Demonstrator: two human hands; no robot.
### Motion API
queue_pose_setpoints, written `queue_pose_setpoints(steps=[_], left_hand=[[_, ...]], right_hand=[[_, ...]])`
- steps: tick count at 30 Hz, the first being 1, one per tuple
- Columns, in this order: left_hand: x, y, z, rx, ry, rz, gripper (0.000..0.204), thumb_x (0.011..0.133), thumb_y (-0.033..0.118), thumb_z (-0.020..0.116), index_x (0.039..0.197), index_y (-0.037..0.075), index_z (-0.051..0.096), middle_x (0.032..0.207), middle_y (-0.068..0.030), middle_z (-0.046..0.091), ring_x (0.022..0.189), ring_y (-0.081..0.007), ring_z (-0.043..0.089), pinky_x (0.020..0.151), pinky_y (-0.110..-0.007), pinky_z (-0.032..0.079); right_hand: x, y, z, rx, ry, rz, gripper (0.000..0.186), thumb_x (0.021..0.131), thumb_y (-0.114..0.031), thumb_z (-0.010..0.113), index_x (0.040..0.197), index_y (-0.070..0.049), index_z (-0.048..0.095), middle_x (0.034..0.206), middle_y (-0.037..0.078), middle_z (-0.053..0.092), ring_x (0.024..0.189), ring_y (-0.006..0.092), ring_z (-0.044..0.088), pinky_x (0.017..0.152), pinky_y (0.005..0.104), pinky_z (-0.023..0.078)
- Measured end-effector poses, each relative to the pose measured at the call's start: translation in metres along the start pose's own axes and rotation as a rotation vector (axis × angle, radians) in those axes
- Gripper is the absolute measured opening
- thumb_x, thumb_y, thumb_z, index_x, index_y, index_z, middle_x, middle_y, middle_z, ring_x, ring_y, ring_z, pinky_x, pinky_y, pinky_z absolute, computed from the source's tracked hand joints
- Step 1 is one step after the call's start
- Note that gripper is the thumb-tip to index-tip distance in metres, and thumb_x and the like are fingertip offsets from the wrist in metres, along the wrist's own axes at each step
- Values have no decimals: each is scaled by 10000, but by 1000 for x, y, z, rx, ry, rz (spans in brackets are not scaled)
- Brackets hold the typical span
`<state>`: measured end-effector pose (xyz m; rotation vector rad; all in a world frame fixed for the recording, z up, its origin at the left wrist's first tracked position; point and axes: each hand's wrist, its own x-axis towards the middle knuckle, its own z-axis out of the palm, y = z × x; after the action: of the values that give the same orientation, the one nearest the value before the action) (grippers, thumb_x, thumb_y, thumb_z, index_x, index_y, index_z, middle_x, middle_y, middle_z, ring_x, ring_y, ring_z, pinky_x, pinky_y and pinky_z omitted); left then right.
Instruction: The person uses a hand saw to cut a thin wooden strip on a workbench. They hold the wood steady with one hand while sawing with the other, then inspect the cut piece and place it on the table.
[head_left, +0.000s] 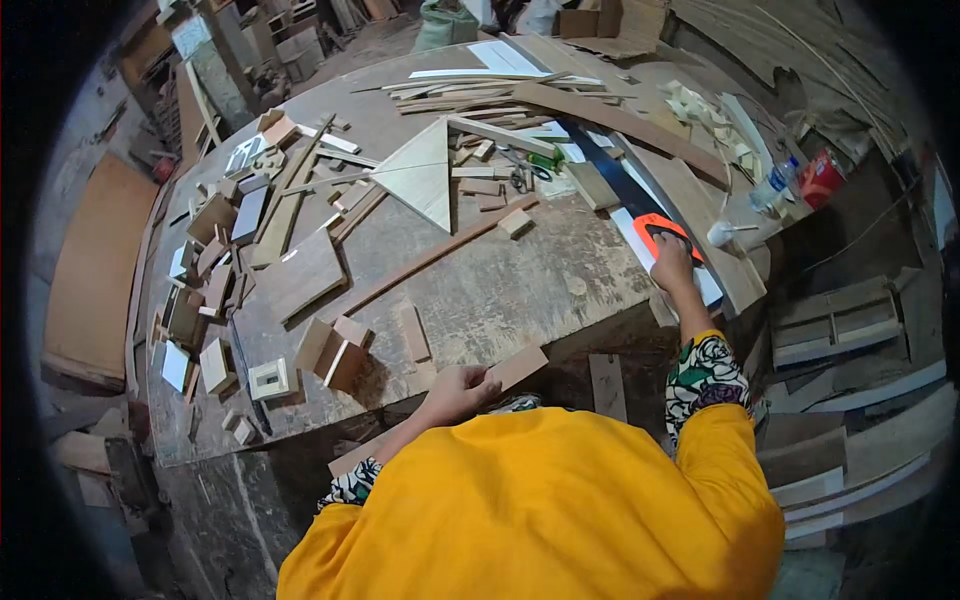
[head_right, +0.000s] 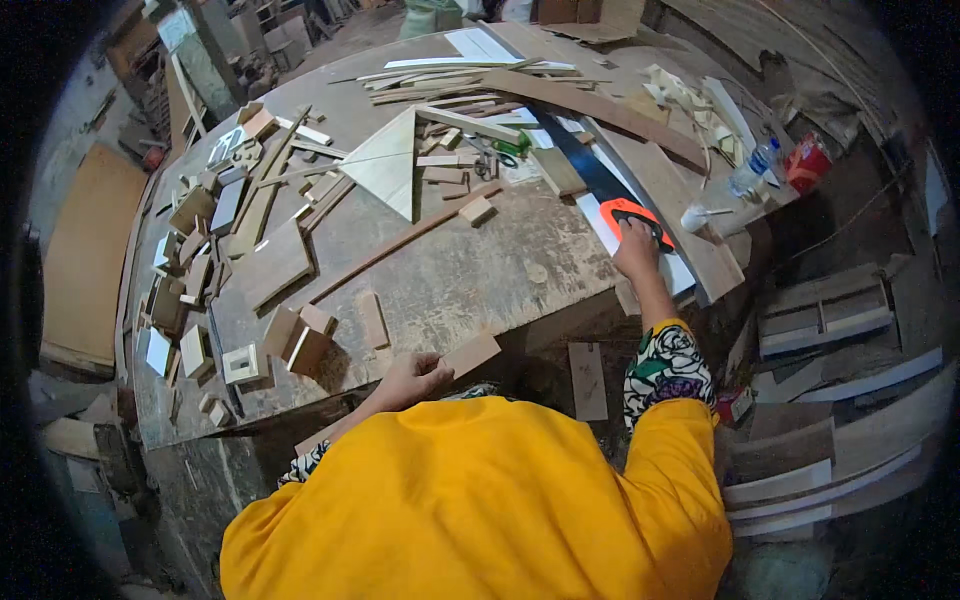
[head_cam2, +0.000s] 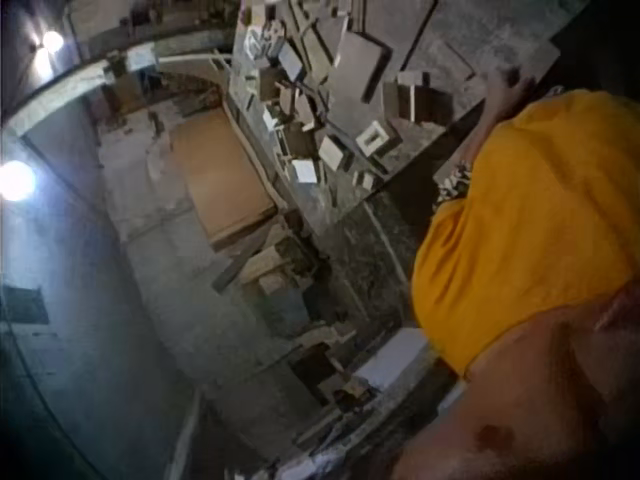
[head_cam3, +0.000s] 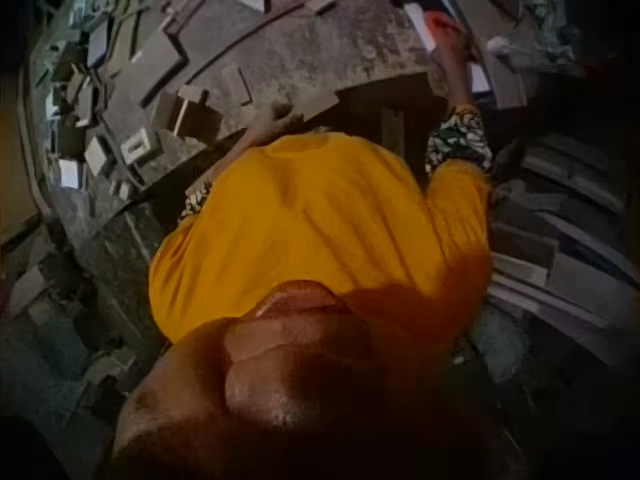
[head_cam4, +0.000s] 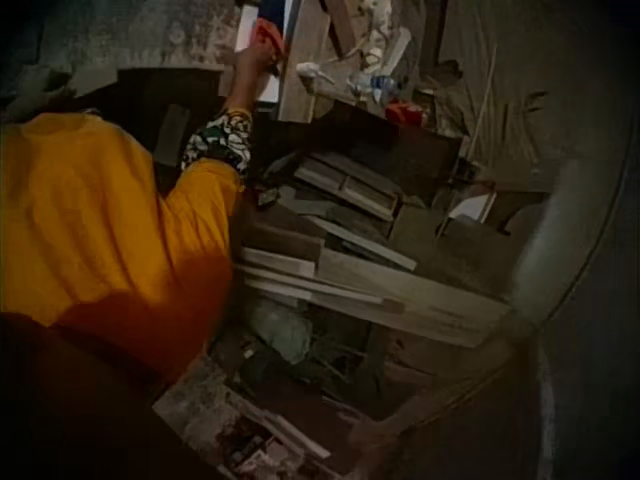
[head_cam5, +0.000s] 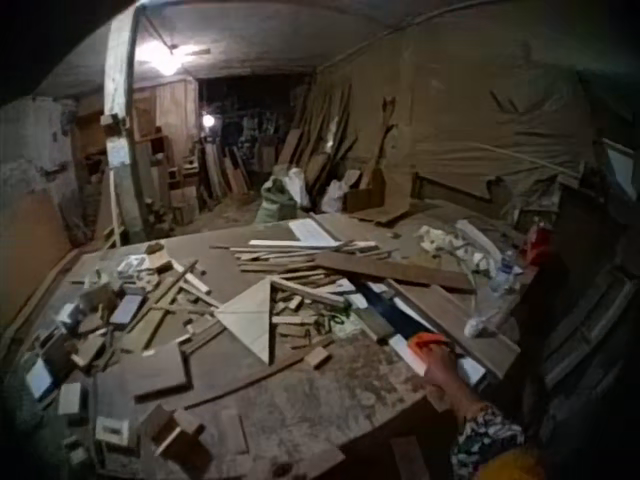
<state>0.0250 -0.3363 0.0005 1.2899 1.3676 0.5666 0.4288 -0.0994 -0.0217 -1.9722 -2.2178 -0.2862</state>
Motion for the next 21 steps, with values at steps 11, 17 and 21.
queue_pose_setpoints(steps=[11,17,21], left_hand=[[-5,29,17,364,17,104,364,815,367,588,775,8,628,638,-153,591,580,-266,583,566,-376,446],[14,51,53,479,22,293,287,811,335,624,850,53,661,727,-157,639,662,-301,626,617,-390,475],[48,84,83,579,11,353,303,814,354,616,903,70,671,819,-159,664,738,-332,640,669,-403,492]], right_hand=[[14,29,-12,36,-169,-233,191,783,-99,600,969,-57,587,1016,171,622,966,336,590,791,442,483],[-22,11,-68,820,201,61,242,795,-210,681,866,0,585,756,152,615,709,298,609,649,404,467],[-82,17,-91,1261,244,174,161,847,-143,657,792,-23,565,645,-16,528,583,85,491,558,255,398]])
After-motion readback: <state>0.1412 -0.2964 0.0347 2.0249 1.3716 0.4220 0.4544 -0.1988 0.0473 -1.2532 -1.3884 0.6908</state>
